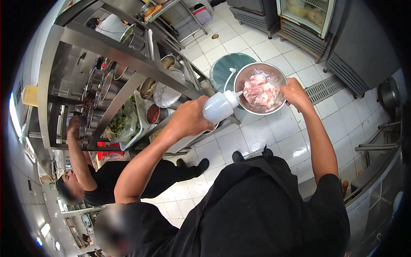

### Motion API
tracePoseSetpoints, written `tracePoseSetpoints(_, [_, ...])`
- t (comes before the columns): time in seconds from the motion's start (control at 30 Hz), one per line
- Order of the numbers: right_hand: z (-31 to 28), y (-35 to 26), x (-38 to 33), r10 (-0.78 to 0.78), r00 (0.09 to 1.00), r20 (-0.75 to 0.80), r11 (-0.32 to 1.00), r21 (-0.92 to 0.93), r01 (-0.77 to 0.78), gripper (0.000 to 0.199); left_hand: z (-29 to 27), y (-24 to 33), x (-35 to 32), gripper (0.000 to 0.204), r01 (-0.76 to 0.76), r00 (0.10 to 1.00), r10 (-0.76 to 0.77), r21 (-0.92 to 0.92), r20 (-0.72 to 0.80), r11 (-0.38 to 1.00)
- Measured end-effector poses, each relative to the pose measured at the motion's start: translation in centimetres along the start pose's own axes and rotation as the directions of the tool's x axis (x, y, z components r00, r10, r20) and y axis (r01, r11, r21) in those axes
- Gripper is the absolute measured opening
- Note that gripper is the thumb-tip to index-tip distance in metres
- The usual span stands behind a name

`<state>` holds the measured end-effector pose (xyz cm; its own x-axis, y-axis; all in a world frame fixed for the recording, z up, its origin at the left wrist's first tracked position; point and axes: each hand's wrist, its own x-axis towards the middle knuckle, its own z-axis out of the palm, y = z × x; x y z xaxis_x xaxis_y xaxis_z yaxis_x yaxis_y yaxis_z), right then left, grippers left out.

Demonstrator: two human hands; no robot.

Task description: The person collects various portions of meat and seafood from containers into separate metal bowls, weights them on a red scale, adds liquid and powder from containers, and mixes the ingredients by hand before washing the bowls in a stainless steel sink.

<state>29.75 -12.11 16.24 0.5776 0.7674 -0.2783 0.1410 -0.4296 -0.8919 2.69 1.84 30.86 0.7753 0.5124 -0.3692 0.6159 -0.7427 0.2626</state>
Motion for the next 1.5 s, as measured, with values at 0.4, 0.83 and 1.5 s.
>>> tracePoseSetpoints(0.4, [3.3,-1.6,-3.2,-0.097,0.992,-0.079,0.965,0.236,0.113,0.022,-0.5,-4.3,-6.3,0.076,-0.401,0.892,0.017,-0.771,-0.452,0.494])
tracePoseSetpoints(0.83, [10.3,-2.7,-10.1,0.045,0.98,-0.193,0.886,0.462,0.05,0.017,-34.4,-19.9,-30.2,0.088,-0.492,-0.642,-0.282,0.101,-0.713,0.865])
tracePoseSetpoints(1.5, [7.2,1.0,-12.8,-0.052,0.97,-0.239,0.965,0.236,0.11,0.026,-26.6,-24.6,-25.5,0.04,-0.384,-0.43,-0.125,0.056,-0.894,0.922])
